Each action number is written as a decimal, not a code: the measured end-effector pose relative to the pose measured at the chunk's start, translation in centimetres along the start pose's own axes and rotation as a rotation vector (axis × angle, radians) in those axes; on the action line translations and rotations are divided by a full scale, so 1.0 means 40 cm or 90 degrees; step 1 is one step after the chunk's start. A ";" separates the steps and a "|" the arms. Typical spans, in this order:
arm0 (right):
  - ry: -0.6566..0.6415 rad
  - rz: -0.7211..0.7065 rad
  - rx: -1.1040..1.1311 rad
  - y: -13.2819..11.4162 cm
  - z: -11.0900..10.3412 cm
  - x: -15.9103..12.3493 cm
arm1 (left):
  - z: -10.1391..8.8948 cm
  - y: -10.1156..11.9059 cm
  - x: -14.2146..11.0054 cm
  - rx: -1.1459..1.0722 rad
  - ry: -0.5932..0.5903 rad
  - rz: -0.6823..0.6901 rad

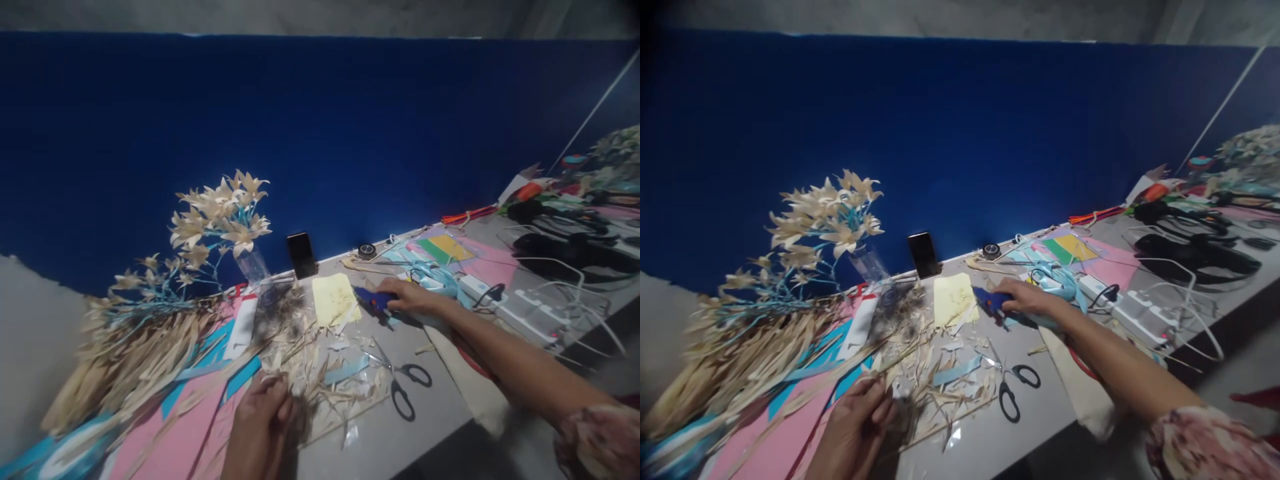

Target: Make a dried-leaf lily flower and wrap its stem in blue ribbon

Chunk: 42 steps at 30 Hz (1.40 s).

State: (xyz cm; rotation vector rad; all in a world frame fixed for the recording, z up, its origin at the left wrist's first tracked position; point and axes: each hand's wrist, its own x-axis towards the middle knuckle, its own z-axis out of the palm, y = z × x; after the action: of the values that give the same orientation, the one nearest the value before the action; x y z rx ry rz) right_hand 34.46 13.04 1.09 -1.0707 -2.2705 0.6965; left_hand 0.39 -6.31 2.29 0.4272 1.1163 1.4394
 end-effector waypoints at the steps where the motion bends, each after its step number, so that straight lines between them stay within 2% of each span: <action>1: -0.033 -0.002 -0.007 0.006 0.033 -0.008 | 0.000 0.000 0.000 0.000 -0.002 0.010; 3: -0.079 -0.001 -0.038 0.014 0.064 -0.022 | 0.003 0.000 0.005 0.004 -0.006 0.035; 7: -0.164 -0.014 -0.193 0.010 0.057 -0.038 | 0.021 -0.005 0.017 0.004 -0.013 0.059; 10: -0.153 -0.011 -0.350 -0.042 0.060 -0.049 | 0.042 -0.008 0.022 -0.019 -0.008 0.068; 13: 0.002 -0.061 -0.411 -0.155 0.101 -0.073 | 0.062 -0.011 0.023 -0.035 -0.025 0.086; 17: 0.326 -0.290 -0.233 -0.337 0.215 -0.102 | 0.086 -0.016 0.020 -0.059 -0.036 0.083; 18: 0.379 -0.314 -0.204 -0.371 0.245 -0.102 | 0.091 -0.016 0.018 -0.063 -0.038 0.077; 20: 0.427 -0.322 -0.190 -0.415 0.293 -0.094 | 0.098 -0.017 0.013 -0.068 -0.042 0.068; 23: 0.432 -0.326 -0.217 -0.429 0.321 -0.070 | 0.102 -0.018 0.006 -0.081 -0.044 0.071; 31: 0.352 -0.412 -0.258 -0.410 0.293 -0.045 | 0.089 -0.031 0.005 -0.098 -0.060 0.057; 35: 0.340 -0.419 -0.238 -0.409 0.289 -0.041 | 0.085 -0.030 0.004 -0.120 -0.086 0.047; 39: 0.356 -0.379 -0.158 -0.420 0.287 -0.042 | 0.078 -0.027 0.002 -0.093 -0.062 0.030; 42: 0.403 -0.221 0.040 -0.439 0.292 -0.055 | 0.072 -0.027 -0.003 -0.062 -0.046 0.028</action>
State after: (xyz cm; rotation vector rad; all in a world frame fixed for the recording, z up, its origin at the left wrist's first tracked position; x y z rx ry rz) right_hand 18.78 -1.07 3.37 -0.7052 -1.7954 0.2341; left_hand 3.33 -5.50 2.83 0.4341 0.9803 1.4974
